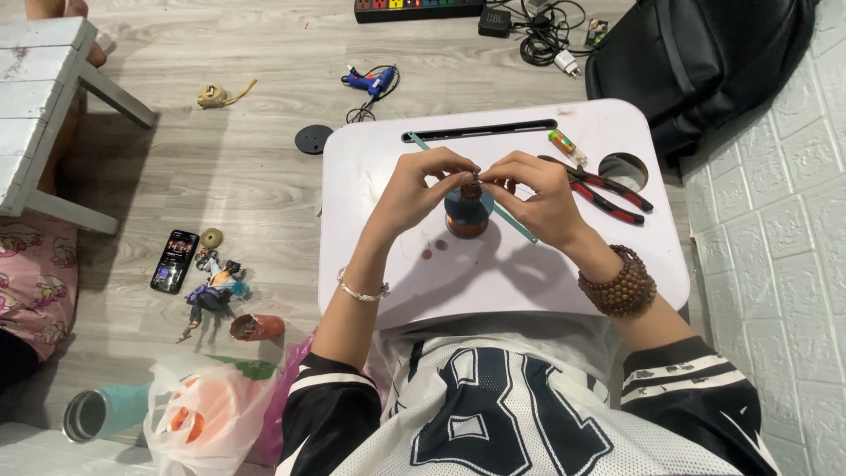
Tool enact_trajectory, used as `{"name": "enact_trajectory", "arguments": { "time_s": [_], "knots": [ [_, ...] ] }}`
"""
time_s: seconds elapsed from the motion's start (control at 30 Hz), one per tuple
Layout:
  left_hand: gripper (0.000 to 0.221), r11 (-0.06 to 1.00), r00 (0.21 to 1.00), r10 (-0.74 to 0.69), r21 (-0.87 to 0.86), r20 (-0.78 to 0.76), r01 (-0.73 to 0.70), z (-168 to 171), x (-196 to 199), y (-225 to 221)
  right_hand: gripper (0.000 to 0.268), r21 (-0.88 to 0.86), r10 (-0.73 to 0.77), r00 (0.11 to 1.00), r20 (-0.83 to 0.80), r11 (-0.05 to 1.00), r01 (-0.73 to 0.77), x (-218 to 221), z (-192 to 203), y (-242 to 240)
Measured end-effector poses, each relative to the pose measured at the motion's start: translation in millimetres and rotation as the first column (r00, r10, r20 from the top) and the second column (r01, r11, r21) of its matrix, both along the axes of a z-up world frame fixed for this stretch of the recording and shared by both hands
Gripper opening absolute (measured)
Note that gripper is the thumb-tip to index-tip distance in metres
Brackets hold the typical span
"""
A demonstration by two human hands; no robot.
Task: A person winds thin copper wire onto a small electronic component using their hands and pliers while sitting on the floor.
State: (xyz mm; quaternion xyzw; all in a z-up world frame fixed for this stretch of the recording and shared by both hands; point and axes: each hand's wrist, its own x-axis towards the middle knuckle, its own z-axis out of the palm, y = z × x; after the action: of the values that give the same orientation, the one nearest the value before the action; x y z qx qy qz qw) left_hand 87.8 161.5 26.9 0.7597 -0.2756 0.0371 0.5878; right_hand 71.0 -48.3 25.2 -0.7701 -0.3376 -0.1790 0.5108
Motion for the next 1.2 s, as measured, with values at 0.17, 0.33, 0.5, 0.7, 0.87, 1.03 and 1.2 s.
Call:
{"name": "enact_trajectory", "arguments": {
  "time_s": [0.17,0.33,0.5,0.7,0.87,1.03,1.2],
  "knots": [
    [0.016,0.999,0.998,-0.052,-0.009,-0.022,0.052,8.9,-3.3,-6.3,0.015,0.017,0.003,1.0,-0.014,1.0,-0.003,-0.1,5.0,-1.2],
    [0.015,0.998,0.997,-0.065,-0.012,-0.035,0.065,11.6,-0.7,-5.4,0.014,0.059,0.035,0.997,-0.075,0.998,-0.031,0.6,1.7,-0.6],
    [0.016,1.0,1.0,-0.01,0.018,-0.004,0.01,10.2,-8.2,2.0,0.012,0.105,0.045,0.992,-0.121,0.994,-0.032,3.0,-5.6,-0.1],
    [0.017,0.997,0.997,0.07,0.023,-0.031,-0.069,3.1,-24.0,3.8,0.011,0.151,0.078,0.981,-0.179,0.987,-0.051,1.2,-4.8,0.8],
    [0.017,0.994,0.994,0.106,0.006,-0.015,-0.106,5.9,-33.1,1.3,0.012,0.153,0.024,0.992,-0.12,0.988,-0.005,-3.7,-7.9,4.0],
    [0.016,0.99,0.99,0.142,-0.008,-0.002,-0.142,-3.2,-38.3,-2.0,0.012,0.079,-0.167,0.983,0.074,0.984,0.161,-16.6,-15.0,15.0],
    [0.012,0.984,0.984,0.178,-0.023,-0.014,-0.179,-12.5,-34.5,-1.5,0.014,0.099,-0.252,0.953,0.168,0.966,0.238,-23.4,-21.5,24.9]
  ]
}}
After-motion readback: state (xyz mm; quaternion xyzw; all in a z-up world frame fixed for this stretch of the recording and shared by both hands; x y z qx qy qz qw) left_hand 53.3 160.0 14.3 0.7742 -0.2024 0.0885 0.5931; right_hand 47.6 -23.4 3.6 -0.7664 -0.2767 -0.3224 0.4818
